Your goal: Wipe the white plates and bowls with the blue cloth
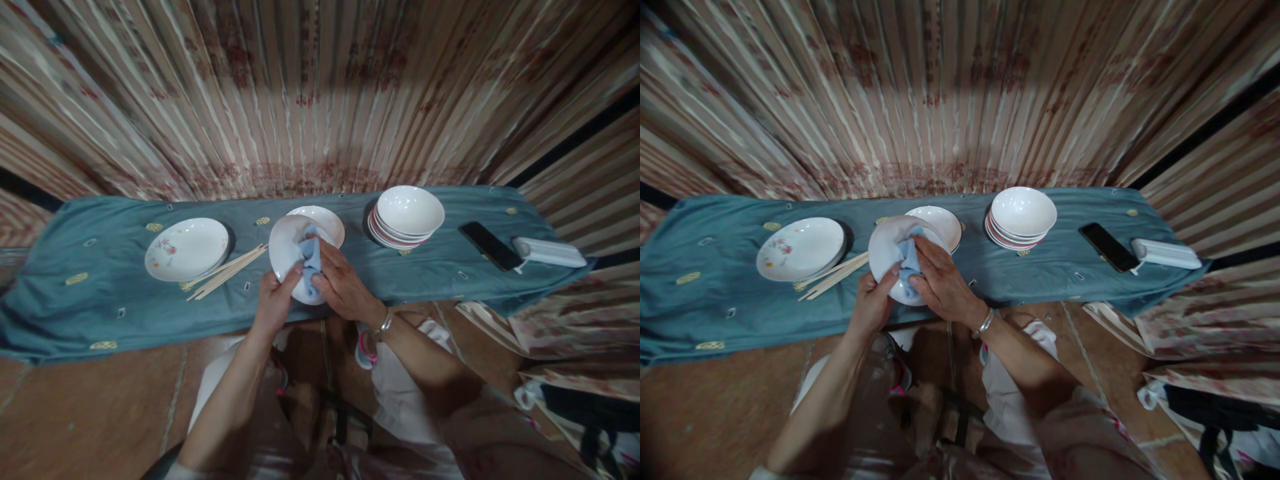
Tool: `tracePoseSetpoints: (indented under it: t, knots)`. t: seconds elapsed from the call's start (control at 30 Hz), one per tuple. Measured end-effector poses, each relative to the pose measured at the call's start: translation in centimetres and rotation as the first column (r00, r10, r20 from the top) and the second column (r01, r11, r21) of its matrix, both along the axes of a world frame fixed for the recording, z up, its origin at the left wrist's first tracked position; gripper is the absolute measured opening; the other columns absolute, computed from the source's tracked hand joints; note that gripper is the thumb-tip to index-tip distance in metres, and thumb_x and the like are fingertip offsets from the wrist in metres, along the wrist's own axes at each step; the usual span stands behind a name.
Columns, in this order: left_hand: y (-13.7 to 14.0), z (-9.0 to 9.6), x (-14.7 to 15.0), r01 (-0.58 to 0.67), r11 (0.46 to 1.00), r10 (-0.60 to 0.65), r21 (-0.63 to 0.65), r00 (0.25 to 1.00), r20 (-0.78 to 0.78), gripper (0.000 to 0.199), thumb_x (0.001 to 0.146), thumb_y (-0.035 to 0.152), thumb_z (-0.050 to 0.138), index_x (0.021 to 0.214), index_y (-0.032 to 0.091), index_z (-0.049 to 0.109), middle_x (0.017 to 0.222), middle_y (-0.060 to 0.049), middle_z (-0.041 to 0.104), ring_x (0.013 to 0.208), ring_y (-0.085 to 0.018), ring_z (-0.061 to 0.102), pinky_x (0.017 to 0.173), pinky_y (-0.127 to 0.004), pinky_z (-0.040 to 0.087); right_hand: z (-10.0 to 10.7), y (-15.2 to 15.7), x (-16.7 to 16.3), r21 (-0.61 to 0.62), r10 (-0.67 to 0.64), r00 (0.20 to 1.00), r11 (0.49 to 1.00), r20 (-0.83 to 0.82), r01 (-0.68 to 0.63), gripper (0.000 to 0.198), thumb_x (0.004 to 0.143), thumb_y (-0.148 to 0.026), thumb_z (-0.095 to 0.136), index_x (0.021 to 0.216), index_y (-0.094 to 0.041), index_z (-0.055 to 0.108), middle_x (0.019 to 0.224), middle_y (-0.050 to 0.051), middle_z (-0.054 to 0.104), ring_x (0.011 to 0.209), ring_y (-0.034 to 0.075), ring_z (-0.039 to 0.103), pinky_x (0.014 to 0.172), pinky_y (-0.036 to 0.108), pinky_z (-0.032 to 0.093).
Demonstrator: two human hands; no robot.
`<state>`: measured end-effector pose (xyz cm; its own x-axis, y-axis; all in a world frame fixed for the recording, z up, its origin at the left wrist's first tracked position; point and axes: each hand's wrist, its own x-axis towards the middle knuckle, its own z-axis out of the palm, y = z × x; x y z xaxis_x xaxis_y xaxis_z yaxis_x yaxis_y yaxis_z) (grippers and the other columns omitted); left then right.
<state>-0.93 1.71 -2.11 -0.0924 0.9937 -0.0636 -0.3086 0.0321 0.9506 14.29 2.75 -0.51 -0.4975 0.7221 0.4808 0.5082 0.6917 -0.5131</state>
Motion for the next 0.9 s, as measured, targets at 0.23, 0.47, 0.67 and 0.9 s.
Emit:
tracePoseSetpoints:
  t: [0.23,0.47,0.67,0.9]
  knots:
    - [-0.3,-0.1,0.2,0.022,1.0,-0.023,-0.014,0.999,-0.042,0.025,0.068,0.039,0.073,0.072,0.014,0.07,0.064,0.0,0.064,0.057,-0.011,0.053,0.058,-0.024,0.043,-0.3,0.7,0.5,-0.029,-0.07,0.997,0.997,-0.017,0.069,0.051,0.096,-0.037,0.028,0.142,-0.015,0.031,0.148,0.014,0.033,0.14,0.022,0.025,0.114,0.048,0.025]
    - [-0.2,0.0,0.5,0.001,1.0,-0.001,-0.006,1.0,-0.03,0.03,0.069,0.043,0.071,0.074,0.013,0.07,0.067,-0.003,0.066,0.06,-0.013,0.056,0.059,-0.025,0.045,-1.1,0.5,0.2,-0.081,-0.134,0.988,0.989,-0.077,0.127,0.051,0.096,-0.036,0.028,0.144,-0.018,0.026,0.149,0.012,0.031,0.14,0.022,0.024,0.115,0.047,0.025]
    - [0.0,0.2,-0.1,0.007,1.0,-0.007,0.01,0.997,-0.075,0.03,0.069,0.043,0.07,0.075,0.014,0.07,0.065,-0.002,0.064,0.054,-0.011,0.051,0.053,-0.023,0.042,-0.3,-0.7,-0.4,0.041,-0.011,1.0,0.999,-0.027,0.012,0.055,0.095,-0.03,0.03,0.147,-0.019,0.017,0.153,0.01,0.023,0.143,0.022,0.017,0.116,0.048,0.023]
    - [-0.4,1.4,-0.1,0.06,0.998,-0.058,0.008,0.985,-0.16,0.03,0.067,0.043,0.071,0.061,0.014,0.066,0.053,0.001,0.057,0.047,-0.01,0.045,0.048,-0.023,0.039,0.1,0.3,0.1,0.092,0.018,1.0,0.996,-0.013,-0.017,0.054,0.094,-0.033,0.034,0.145,-0.02,0.023,0.15,0.01,0.031,0.142,0.024,0.02,0.115,0.051,0.023]
